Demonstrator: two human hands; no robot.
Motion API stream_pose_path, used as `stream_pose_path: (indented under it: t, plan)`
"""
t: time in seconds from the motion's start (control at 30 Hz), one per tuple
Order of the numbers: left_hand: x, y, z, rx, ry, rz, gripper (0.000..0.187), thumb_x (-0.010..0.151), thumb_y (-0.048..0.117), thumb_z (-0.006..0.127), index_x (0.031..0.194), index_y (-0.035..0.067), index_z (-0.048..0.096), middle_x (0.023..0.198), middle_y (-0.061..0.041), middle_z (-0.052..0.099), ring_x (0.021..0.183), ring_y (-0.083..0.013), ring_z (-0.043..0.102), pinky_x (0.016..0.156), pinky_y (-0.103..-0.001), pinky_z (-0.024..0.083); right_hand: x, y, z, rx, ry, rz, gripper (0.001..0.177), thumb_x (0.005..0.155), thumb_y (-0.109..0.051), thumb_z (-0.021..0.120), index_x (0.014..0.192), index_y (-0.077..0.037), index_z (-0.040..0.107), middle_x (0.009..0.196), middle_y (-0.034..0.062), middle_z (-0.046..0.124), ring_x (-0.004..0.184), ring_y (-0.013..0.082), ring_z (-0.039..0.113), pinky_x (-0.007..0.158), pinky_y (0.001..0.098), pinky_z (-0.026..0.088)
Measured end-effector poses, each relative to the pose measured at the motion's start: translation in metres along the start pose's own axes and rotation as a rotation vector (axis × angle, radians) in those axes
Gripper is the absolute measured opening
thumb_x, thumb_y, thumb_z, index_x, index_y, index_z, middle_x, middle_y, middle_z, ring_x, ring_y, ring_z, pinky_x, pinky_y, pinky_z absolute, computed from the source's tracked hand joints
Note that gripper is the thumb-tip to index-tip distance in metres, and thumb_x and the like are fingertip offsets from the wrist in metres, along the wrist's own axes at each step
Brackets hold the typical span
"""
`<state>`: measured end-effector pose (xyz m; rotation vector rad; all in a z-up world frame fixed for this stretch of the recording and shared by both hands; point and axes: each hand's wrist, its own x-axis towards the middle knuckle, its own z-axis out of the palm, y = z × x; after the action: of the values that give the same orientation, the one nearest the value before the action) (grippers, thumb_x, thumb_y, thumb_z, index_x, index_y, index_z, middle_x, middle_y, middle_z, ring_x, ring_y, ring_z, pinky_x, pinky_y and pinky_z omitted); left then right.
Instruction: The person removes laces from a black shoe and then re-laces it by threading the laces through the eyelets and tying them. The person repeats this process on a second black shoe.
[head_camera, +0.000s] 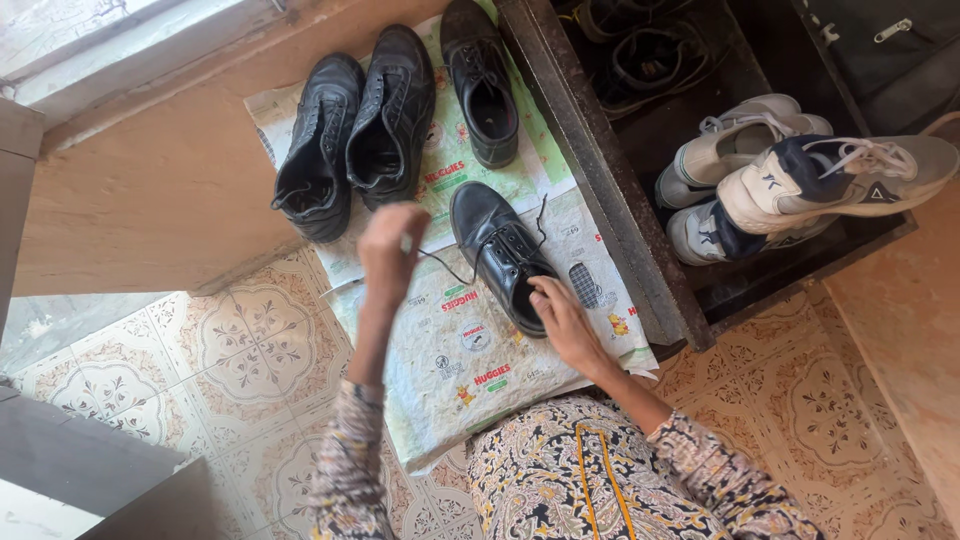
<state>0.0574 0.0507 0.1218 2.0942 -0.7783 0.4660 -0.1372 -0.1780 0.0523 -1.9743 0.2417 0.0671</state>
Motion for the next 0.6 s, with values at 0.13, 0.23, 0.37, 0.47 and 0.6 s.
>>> stream_pose_path:
  t: [0.13, 0.23, 0.37, 0.47, 0.6]
  plan:
    - [0.015, -0.016, 0.006, 0.004, -0.076, 0.071, 0.012, 0.085, -0.001, 0.07, 0.097, 0.001, 0.066, 0.099, -0.012, 0.069, 0.091, -0.0297, 0.068, 0.078, -0.04, 0.056, 0.025, 0.053, 0.044, 0.434, 0.083, 0.134, 0.047, 0.103, -0.023, 0.057, 0.14, 0.005, 0.046, 0.134, 0.0144, 0.06, 0.122, 0.0181, 0.059, 0.101, 0.0317, 0.047]
    - [-0.017, 0.007, 0.044, -0.096, -0.227, 0.124, 0.013, 0.083, -0.004, 0.066, 0.095, -0.001, 0.063, 0.096, -0.017, 0.066, 0.089, -0.0343, 0.066, 0.079, -0.044, 0.055, 0.053, 0.082, 0.075, 0.666, 0.165, 0.232, 0.039, 0.103, -0.016, 0.064, 0.133, 0.007, 0.056, 0.128, 0.0137, 0.064, 0.114, 0.0148, 0.06, 0.099, 0.028, 0.046]
    - [-0.054, 0.013, 0.08, -0.207, -0.396, 0.008, 0.013, 0.085, -0.006, 0.064, 0.098, -0.003, 0.06, 0.095, -0.02, 0.062, 0.089, -0.0391, 0.064, 0.076, -0.045, 0.053, 0.069, 0.1, 0.085, 0.888, 0.203, 0.25, 0.029, 0.104, -0.008, 0.069, 0.123, 0.014, 0.068, 0.113, 0.012, 0.068, 0.097, 0.0141, 0.06, 0.087, 0.0285, 0.047]
    - [-0.06, 0.003, 0.088, -0.281, -0.332, -0.261, 0.009, 0.091, -0.002, 0.067, 0.099, -0.002, 0.063, 0.092, -0.017, 0.063, 0.079, -0.0353, 0.066, 0.069, -0.042, 0.052, 0.057, 0.109, 0.082, 0.799, 0.217, 0.256, 0.033, 0.088, -0.003, 0.067, 0.12, -0.001, 0.066, 0.116, -0.0007, 0.071, 0.102, 0.0052, 0.064, 0.09, 0.0201, 0.049]
    - [-0.061, 0.001, 0.087, -0.365, -0.389, -0.265, 0.01, 0.09, -0.001, 0.068, 0.098, -0.001, 0.064, 0.096, -0.016, 0.064, 0.082, -0.0341, 0.068, 0.071, -0.04, 0.053, 0.037, 0.131, 0.081, 0.779, 0.157, 0.344, 0.019, 0.097, -0.007, 0.069, 0.111, 0.006, 0.066, 0.104, 0.0041, 0.065, 0.095, 0.0113, 0.057, 0.082, 0.0275, 0.045]
